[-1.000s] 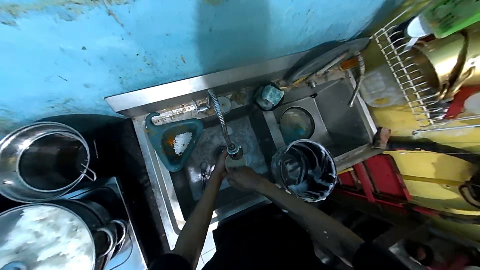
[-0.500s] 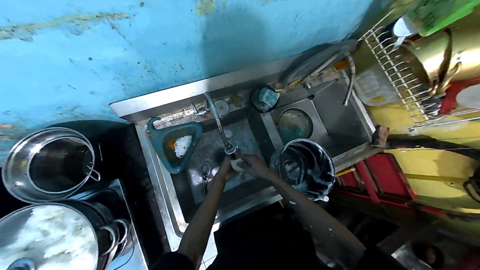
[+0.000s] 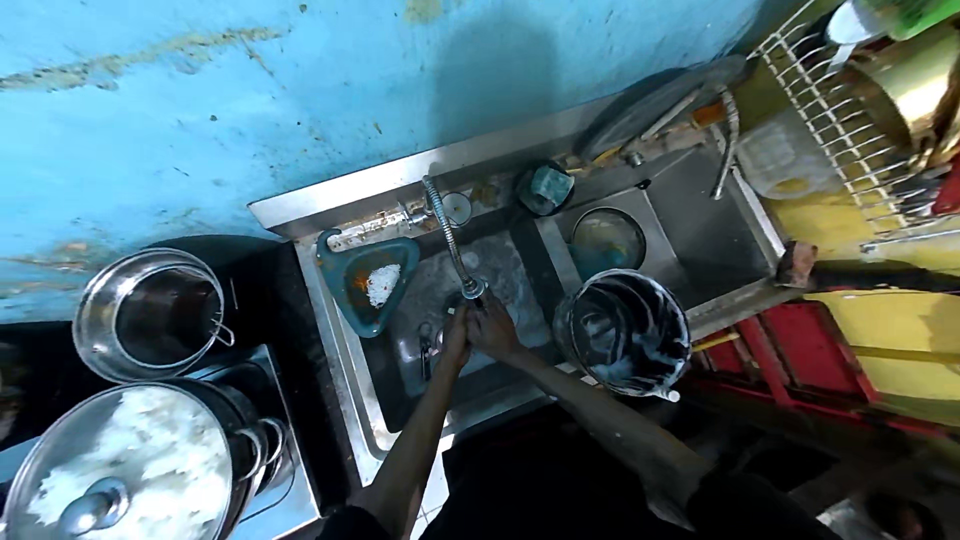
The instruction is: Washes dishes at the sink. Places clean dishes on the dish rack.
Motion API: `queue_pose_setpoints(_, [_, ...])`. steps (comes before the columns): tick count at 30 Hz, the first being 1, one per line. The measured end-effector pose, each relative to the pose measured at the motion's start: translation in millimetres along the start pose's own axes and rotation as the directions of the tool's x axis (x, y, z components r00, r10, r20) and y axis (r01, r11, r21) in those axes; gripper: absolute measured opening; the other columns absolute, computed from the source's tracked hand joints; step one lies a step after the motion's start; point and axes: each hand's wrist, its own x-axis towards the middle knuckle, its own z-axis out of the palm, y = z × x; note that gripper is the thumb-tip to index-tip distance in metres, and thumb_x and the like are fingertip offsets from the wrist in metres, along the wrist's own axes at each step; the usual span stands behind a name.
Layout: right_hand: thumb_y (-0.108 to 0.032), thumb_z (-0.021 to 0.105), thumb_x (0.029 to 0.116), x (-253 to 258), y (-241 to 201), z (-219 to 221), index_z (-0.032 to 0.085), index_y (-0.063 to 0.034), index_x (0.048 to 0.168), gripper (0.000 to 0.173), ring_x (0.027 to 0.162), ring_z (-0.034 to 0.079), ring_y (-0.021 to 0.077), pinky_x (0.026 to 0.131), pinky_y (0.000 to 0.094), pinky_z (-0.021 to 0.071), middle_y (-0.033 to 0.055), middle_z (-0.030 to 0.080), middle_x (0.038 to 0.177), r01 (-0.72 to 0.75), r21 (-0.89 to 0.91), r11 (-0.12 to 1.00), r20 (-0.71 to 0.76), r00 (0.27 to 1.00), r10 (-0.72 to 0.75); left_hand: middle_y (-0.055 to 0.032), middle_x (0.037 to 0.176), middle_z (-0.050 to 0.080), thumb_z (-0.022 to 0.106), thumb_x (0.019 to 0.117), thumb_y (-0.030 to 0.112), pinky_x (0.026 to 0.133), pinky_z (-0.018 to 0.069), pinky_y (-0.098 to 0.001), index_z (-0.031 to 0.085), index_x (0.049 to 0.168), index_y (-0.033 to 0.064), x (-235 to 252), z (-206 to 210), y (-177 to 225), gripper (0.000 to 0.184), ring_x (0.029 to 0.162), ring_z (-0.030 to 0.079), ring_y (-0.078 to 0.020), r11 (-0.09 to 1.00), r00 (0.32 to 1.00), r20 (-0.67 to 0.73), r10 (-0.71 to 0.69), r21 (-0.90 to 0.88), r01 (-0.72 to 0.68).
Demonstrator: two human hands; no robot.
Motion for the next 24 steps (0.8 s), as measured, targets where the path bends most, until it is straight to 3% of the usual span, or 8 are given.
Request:
queue_pose_setpoints(3, [-0.024, 0.038, 0.1107, 8, -11, -9, 0.053, -0.0008, 0.147, 0.046, 0.139, 0.050, 0.0354, 0.119, 0.0488, 0.0363, 0.0213, 0.054, 0.148, -0.185, 0.063, 0.981, 0.151, 0.973, 0.174, -0.0196, 0.105, 0.067, 0.047, 0.1086, 0.041, 0.080, 0.0576, -0.0446, 0.059, 0.127, -0.0037, -7, 4, 9, 0.050, 0.090, 0.067, -0.0252, 0.983, 0.991, -0.137, 0.006, 0.185, 0.020])
queue_pose_setpoints(6, [-0.031, 0.041, 0.1054, -6, -9, 11, 0.064, -0.0079, 0.139, 0.046, 0.136, 0.054, 0.0400, 0.116, 0.0580, 0.0380, 0.0193, 0.062, 0.141, 0.156, -0.089, 0.984, -0.049, 0.986, -0.161, -0.0183, 0.128, 0.062, 0.029, 0.1131, 0.038, 0.099, 0.0509, -0.0401, 0.054, 0.139, -0.0005, -13, 3, 9, 0.052, 0.113, 0.061, -0.0216, 0.975, 0.990, -0.099, 0.099, 0.209, -0.076])
queue_pose_setpoints(9, [-0.027, 0.043, 0.1097, 13, -12, -12, 0.060, -0.0005, 0.140, 0.043, 0.135, 0.054, 0.0341, 0.116, 0.0484, 0.0399, 0.0219, 0.059, 0.142, -0.208, 0.233, 0.950, 0.157, 0.972, 0.174, -0.0223, 0.135, 0.060, 0.023, 0.1126, 0.042, 0.101, 0.0479, -0.0521, 0.055, 0.142, 0.0026, -14, 9, 23, 0.059, 0.120, 0.059, -0.0310, 0.928, 0.985, -0.135, 0.104, 0.369, -0.047])
queue_pose_setpoints(12, [-0.031, 0.038, 0.1122, 22, -2, -25, 0.058, 0.0043, 0.135, 0.047, 0.122, 0.060, 0.0290, 0.106, 0.0467, 0.0478, 0.0237, 0.061, 0.133, -0.474, 0.554, 0.684, 0.377, 0.876, 0.302, -0.0211, 0.127, 0.063, 0.018, 0.1123, 0.043, 0.096, 0.0520, -0.0494, 0.055, 0.139, 0.0023, -9, 2, 28, 0.061, 0.114, 0.062, -0.0284, 0.973, 0.978, -0.175, 0.117, 0.218, -0.077])
queue_pose_setpoints(15, [-0.032, 0.047, 0.1092, 14, 6, -24, 0.066, 0.0043, 0.116, 0.042, 0.099, 0.066, 0.0233, 0.090, 0.0429, 0.0556, 0.0186, 0.068, 0.109, -0.468, 0.732, 0.495, 0.291, 0.872, 0.394, -0.0174, 0.110, 0.066, 0.017, 0.1112, 0.049, 0.084, 0.0555, -0.0467, 0.057, 0.127, 0.0018, -1, 15, 15, 0.064, 0.097, 0.065, -0.0251, 0.980, 0.969, -0.241, 0.057, -0.171, -0.101])
queue_pose_setpoints(19, [-0.040, 0.046, 0.1071, 8, 9, -15, 0.060, 0.0003, 0.128, 0.047, 0.108, 0.064, 0.0327, 0.090, 0.0532, 0.0551, 0.0219, 0.064, 0.120, -0.397, 0.917, -0.021, 0.303, 0.665, 0.683, -0.0219, 0.128, 0.061, 0.026, 0.1125, 0.039, 0.095, 0.0525, -0.0501, 0.052, 0.139, 0.0008, -17, 48, -18, 0.053, 0.114, 0.061, -0.0298, 0.948, 0.982, -0.183, -0.042, -0.318, -0.019])
queue_pose_setpoints(21, [-0.040, 0.045, 0.1067, 0, 19, -18, 0.061, 0.0009, 0.126, 0.047, 0.105, 0.065, 0.0325, 0.087, 0.0533, 0.0561, 0.0219, 0.065, 0.117, -0.427, 0.904, 0.013, 0.308, 0.672, 0.674, -0.0190, 0.123, 0.063, 0.026, 0.1129, 0.037, 0.091, 0.0543, -0.0479, 0.052, 0.136, 0.0022, -16, 42, -13, 0.049, 0.108, 0.063, -0.0273, 0.951, 0.988, -0.073, -0.133, -0.290, 0.106])
queue_pose_setpoints(24, [-0.038, 0.048, 0.1065, -11, 26, -38, 0.068, 0.0027, 0.113, 0.046, 0.099, 0.068, 0.0286, 0.087, 0.0494, 0.0566, 0.0200, 0.069, 0.108, -0.557, 0.718, 0.418, 0.222, 0.752, 0.621, -0.0160, 0.116, 0.063, 0.022, 0.1137, 0.032, 0.085, 0.0555, -0.0445, 0.051, 0.135, 0.0029, -10, 30, 2, 0.046, 0.101, 0.063, -0.0239, 0.974, 0.972, 0.075, -0.222, -0.023, 0.225])
